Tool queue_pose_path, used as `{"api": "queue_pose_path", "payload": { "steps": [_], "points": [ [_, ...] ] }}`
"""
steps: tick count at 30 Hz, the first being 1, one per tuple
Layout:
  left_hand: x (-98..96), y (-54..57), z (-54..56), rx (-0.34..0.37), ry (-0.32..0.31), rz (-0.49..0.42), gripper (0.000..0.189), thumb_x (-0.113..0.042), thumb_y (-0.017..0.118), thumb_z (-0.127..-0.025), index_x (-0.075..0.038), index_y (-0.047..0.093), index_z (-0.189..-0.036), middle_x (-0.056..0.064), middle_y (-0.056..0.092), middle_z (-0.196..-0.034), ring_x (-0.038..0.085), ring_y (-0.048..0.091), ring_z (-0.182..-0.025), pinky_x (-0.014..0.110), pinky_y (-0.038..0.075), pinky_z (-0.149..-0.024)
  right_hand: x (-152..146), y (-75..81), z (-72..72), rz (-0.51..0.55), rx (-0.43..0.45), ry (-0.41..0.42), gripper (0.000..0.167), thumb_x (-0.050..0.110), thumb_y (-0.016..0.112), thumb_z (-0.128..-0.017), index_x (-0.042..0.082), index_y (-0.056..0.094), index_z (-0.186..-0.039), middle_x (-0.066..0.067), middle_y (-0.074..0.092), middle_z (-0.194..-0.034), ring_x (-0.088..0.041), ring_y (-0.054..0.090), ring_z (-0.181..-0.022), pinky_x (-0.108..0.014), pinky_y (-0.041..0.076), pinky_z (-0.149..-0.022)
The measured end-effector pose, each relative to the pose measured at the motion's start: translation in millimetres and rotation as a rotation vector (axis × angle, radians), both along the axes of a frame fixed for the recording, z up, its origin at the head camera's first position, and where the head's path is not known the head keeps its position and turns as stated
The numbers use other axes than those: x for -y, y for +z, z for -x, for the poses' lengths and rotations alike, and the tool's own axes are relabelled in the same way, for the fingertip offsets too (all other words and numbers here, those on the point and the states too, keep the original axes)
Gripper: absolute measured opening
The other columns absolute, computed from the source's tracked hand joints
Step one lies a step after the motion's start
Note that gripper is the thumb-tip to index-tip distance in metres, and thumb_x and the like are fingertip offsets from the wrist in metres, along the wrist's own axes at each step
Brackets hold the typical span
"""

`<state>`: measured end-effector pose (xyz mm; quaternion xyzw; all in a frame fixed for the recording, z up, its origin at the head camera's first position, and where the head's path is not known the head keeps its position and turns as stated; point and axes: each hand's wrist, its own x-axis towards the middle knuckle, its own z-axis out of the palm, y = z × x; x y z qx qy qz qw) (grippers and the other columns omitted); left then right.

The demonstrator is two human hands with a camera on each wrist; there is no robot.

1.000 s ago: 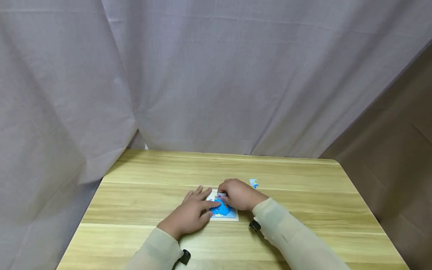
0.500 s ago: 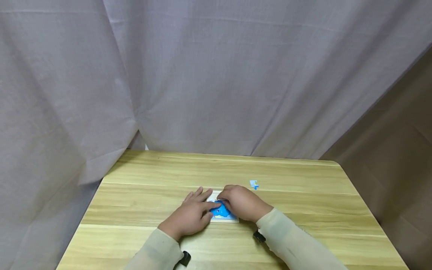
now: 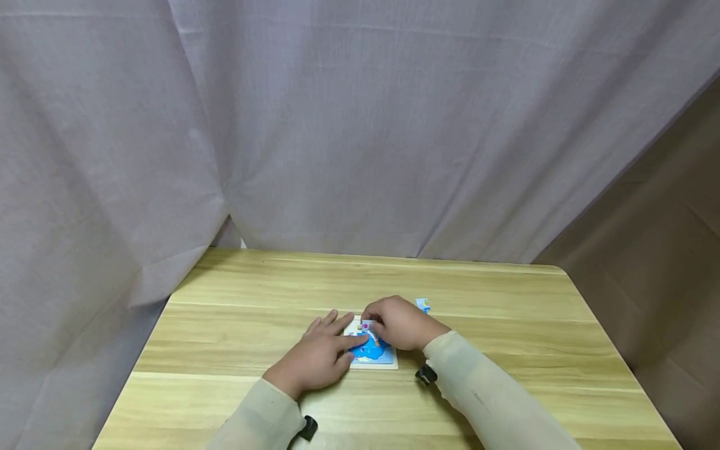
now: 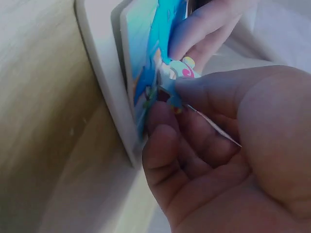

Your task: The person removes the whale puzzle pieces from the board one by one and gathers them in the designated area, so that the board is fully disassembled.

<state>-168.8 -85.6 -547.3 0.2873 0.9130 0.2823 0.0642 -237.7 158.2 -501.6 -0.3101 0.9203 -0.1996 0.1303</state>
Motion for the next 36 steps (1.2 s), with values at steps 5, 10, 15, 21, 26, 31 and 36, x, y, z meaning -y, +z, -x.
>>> {"api": "queue_pose_path", "payload": {
  "steps": [5, 10, 15, 21, 26, 31, 36],
  "points": [
    [0.5, 0.8, 1.0, -0.014, -0.002, 0.005, 0.045, -0.028, 0.06, -0.115, -0.037, 0.067, -0.158, 0.014, 0.041, -0.181, 0.052, 0.03, -0.17, 0.074, 0.027, -0.135, 0, -4.5, 6.0, 0.016, 0.077, -0.06, 0.014, 0.013, 0.066, -0.11, 0.02, 0.079, -0.109, 0.012, 0.067, -0.08, -0.006, 0.061, -0.073, -0.033, 0.055, -0.077],
    [1.2, 2.8, 2.5, -0.005, 0.003, 0.003, 0.045, -0.027, 0.061, -0.115, -0.036, 0.068, -0.158, 0.013, 0.041, -0.181, 0.052, 0.03, -0.17, 0.073, 0.028, -0.135, 2, -4.8, 8.7, 0.004, 0.099, -0.032, 0.013, 0.013, 0.063, -0.112, 0.02, 0.073, -0.108, 0.01, 0.064, -0.083, -0.008, 0.061, -0.078, -0.034, 0.053, -0.08],
    [0.9, 2.8, 3.3, 0.014, 0.009, -0.008, 0.045, -0.027, 0.06, -0.115, -0.037, 0.068, -0.157, 0.013, 0.04, -0.182, 0.05, 0.029, -0.171, 0.072, 0.026, -0.136, 2, -6.5, 5.3, -0.013, 0.044, 0.037, 0.014, 0.015, 0.059, -0.115, 0.021, 0.068, -0.107, 0.01, 0.063, -0.09, -0.009, 0.06, -0.085, -0.035, 0.054, -0.085],
    [-0.1, 2.6, 3.4, 0.021, 0.004, -0.008, 0.045, -0.026, 0.06, -0.114, -0.036, 0.069, -0.157, 0.012, 0.041, -0.182, 0.05, 0.03, -0.17, 0.072, 0.026, -0.136, 0, -16.9, -5.1, -0.003, -0.136, 0.139, 0.013, 0.013, 0.058, -0.115, 0.019, 0.068, -0.108, 0.01, 0.064, -0.104, -0.008, 0.06, -0.098, -0.036, 0.059, -0.095],
    [0.1, 4.4, 3.1, 0.022, 0.005, -0.009, 0.044, -0.027, 0.06, -0.114, -0.036, 0.069, -0.157, 0.013, 0.041, -0.182, 0.05, 0.03, -0.17, 0.072, 0.026, -0.136, 0, -16.4, -14.2, -0.08, -0.243, 0.19, 0.011, 0.016, 0.058, -0.117, 0.02, 0.068, -0.117, 0.008, 0.066, -0.112, -0.009, 0.062, -0.106, -0.035, 0.061, -0.1],
    [1.1, 4.0, 1.7, 0.034, 0.001, 0.002, 0.043, -0.028, 0.059, -0.115, -0.037, 0.069, -0.156, 0.011, 0.039, -0.182, 0.049, 0.029, -0.171, 0.072, 0.025, -0.137, 8, -8.6, -22.5, -0.199, -0.328, 0.226, 0.01, 0.014, 0.063, -0.115, 0.022, 0.068, -0.112, 0.008, 0.07, -0.106, -0.01, 0.065, -0.098, -0.031, 0.062, -0.092],
    [1.9, 2.1, 1.0, 0.016, -0.009, -0.006, 0.044, -0.029, 0.059, -0.115, -0.038, 0.067, -0.158, 0.012, 0.038, -0.183, 0.051, 0.029, -0.17, 0.073, 0.025, -0.136, 17, 0.3, -21.5, -0.194, -0.321, 0.203, 0.018, 0.012, 0.065, -0.114, 0.021, 0.074, -0.101, 0.007, 0.071, -0.095, -0.006, 0.064, -0.085, -0.027, 0.061, -0.082]
  ]
}}
